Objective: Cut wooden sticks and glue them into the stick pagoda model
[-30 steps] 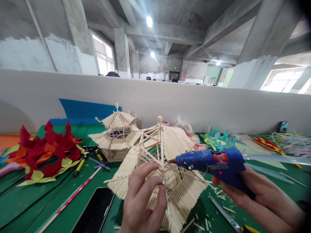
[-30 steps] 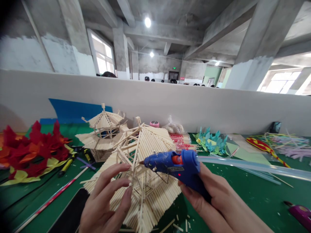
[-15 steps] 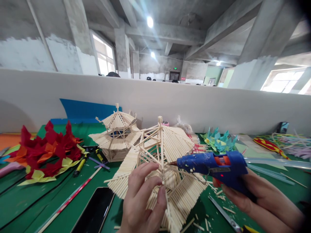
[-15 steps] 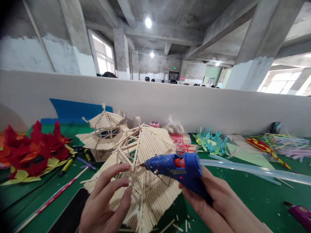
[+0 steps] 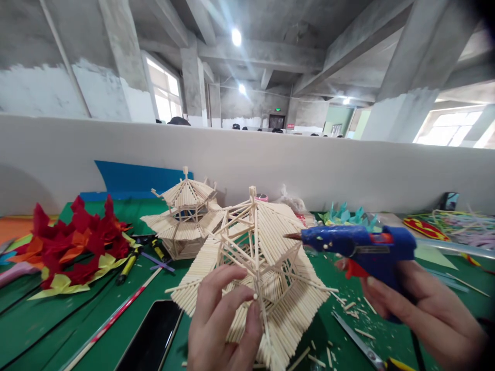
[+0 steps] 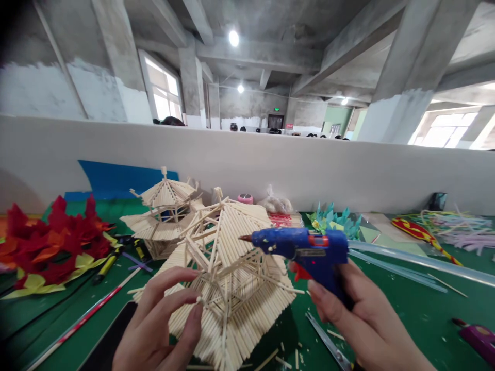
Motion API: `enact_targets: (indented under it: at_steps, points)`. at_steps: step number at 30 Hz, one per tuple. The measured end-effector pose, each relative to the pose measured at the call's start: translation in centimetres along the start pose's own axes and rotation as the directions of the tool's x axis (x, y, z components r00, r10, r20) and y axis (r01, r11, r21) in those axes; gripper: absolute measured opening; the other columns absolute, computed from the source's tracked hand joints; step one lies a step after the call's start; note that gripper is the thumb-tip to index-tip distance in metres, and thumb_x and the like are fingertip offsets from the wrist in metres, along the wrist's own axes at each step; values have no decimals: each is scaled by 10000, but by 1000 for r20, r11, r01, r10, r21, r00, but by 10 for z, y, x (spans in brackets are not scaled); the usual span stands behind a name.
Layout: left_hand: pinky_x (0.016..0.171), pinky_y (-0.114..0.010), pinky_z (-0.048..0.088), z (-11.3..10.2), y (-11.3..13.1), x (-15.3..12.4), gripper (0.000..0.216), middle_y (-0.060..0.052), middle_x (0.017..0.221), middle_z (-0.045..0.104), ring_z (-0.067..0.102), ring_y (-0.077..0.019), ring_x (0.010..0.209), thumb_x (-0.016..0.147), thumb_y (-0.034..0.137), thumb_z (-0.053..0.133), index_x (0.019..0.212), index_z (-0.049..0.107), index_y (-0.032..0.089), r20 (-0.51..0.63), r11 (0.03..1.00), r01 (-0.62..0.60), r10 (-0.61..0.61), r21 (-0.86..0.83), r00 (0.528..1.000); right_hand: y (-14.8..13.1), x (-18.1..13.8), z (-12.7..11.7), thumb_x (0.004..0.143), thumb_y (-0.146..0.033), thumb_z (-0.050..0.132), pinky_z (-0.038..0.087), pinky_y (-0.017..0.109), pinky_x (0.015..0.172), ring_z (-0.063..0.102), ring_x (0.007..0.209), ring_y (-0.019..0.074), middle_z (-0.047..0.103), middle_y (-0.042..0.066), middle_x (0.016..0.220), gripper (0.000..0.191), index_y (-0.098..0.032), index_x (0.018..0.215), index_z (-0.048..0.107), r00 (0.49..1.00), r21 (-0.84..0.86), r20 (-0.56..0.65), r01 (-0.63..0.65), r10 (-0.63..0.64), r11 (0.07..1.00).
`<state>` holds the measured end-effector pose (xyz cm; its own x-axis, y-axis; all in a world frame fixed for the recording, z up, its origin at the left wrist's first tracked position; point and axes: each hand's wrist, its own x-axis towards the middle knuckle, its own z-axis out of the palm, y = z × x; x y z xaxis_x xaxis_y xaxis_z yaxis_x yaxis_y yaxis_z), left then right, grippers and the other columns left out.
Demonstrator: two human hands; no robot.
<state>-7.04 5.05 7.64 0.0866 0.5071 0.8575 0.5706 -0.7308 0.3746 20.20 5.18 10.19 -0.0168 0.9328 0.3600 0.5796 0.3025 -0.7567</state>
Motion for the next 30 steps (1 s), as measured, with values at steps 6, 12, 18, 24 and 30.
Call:
enact_targets:
  at_steps: [6,12,18,24,30]
  points:
    - [789,-327,408,-4,11,3,210,-48,961,482,484,-168,901,718,18,524,863,535,170,-37,998,54,-55,-22,998,43,-2,-23,711,-473,584,459,228,499,542,567,159,568,-29,595,308,-233,873,477,953,100,-158,-246,259,964]
    - [740,-217,383,-15,12,14,101,9,942,468,474,-111,868,784,126,515,812,518,223,4,937,332,-334,-111,943,112,0,-24,687,-537,519,450,309,597,586,660,239,637,36,679,380,-182,809,575,906,-215,-196,-414,376,885]
    - [743,-203,366,-22,4,28,43,42,925,502,476,-117,899,799,251,535,756,529,251,62,855,487,-484,-177,873,163,-4,0,689,-486,489,445,316,570,619,615,259,669,49,615,325,-205,644,644,921,-383,-120,-387,370,839]
    - [700,-202,372,-27,-3,42,18,63,916,513,477,-117,875,786,282,557,768,554,284,127,837,517,-501,-179,856,148,-1,2,699,-454,490,448,411,694,594,815,316,641,159,871,396,-125,877,621,926,-443,-267,-362,265,820]
    - [688,-250,358,-23,-2,62,93,50,811,543,484,-136,819,767,341,570,707,580,271,340,782,599,-523,-173,782,21,7,19,801,-311,515,456,261,650,546,722,148,569,15,835,205,-228,984,556,929,-289,-298,131,-219,948]
